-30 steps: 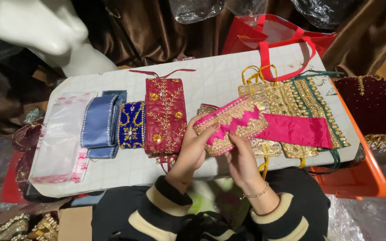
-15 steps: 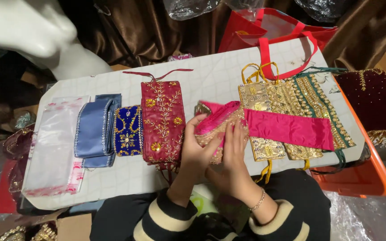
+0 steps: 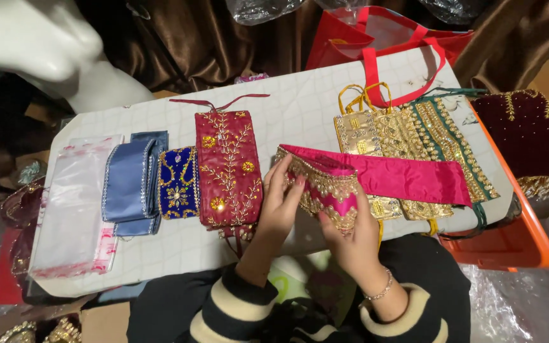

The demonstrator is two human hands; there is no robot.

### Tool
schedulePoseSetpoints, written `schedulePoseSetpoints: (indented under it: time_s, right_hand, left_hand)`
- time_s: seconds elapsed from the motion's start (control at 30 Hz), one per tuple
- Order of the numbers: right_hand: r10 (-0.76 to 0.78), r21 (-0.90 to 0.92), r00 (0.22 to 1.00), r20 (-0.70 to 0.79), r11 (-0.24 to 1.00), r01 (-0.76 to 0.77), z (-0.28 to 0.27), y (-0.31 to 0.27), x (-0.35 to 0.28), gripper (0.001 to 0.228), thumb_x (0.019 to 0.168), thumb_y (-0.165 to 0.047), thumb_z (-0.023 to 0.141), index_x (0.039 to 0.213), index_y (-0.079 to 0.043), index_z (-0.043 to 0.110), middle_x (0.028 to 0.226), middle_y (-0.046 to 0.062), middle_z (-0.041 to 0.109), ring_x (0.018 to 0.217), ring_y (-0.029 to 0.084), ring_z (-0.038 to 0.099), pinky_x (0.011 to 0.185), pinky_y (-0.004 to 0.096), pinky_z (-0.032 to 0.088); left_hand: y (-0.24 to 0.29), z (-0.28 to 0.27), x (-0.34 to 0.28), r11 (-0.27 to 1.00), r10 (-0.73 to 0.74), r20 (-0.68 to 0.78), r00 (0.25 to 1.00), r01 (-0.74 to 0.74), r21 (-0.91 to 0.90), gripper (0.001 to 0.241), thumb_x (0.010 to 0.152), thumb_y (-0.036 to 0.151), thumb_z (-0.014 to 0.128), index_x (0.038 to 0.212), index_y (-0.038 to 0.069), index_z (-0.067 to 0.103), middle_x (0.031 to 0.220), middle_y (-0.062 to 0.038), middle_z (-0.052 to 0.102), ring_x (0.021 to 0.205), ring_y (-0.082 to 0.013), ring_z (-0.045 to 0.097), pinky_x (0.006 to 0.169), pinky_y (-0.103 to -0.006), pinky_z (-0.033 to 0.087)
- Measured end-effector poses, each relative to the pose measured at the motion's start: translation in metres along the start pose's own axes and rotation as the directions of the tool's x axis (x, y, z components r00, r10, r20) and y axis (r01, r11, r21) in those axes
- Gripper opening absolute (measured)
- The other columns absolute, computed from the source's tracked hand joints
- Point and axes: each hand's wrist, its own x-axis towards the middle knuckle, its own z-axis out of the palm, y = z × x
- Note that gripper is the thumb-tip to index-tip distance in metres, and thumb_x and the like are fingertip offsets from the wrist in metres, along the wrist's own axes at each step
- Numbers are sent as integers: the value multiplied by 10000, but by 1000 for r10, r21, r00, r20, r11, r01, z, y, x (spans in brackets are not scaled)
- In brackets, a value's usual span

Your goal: Inspecting and organizing decorative embroidered fabric belts on a table

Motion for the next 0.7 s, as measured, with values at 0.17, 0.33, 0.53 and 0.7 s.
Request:
schedulePoseSetpoints:
  time_s: [0.17, 0.33, 0.53, 0.7]
  right_hand:
    - [89, 342, 993, 83, 933, -113, -16, -1, 5, 792, 722, -82, 827, 1452, -75, 518, 1040, 159, 708, 912, 227, 687, 809, 392, 600]
    - [91, 733, 992, 89, 668, -127, -8, 9, 12, 660, 753, -14, 723, 1380, -29, 515, 1066, 134, 683, 940, 214, 682, 829, 374, 573]
    - [112, 867, 961, 255, 413, -278, -12, 137, 29, 654, 713, 23, 551, 1364, -35, 530, 1105, 177, 660, 980, 331, 659, 951, 478, 524]
    - [407, 855, 861, 305, 282, -436, -11, 189, 27, 586, 723, -100, 554, 1305, -98, 614, 1142, 126, 648, 1041, 297, 598, 1042, 505, 423]
  left_hand:
    - [16, 3, -2, 991, -136, 26, 990, 136, -7, 761, 1030, 477, 435, 1624, 150, 88, 1624, -315, -59, 1500, -522, -57, 1199, -649, -10]
    - [44, 7, -15, 985, -126, 5, 992, 126, -122, 836, 988, 459, 516, 1591, 22, 136, 1582, -393, 91, 1484, -541, 101, 1181, -669, 75]
    - [44, 14, -20, 943, -70, -6, 998, 64, -326, 818, 960, 368, 652, 1552, -16, 238, 1542, -347, 283, 1461, -496, 241, 1175, -642, 177]
    - [36, 9, -17, 807, -225, -28, 974, 170, -565, 905, 909, 264, 725, 1575, 51, 149, 1531, -371, 279, 1396, -543, 324, 1052, -751, 311]
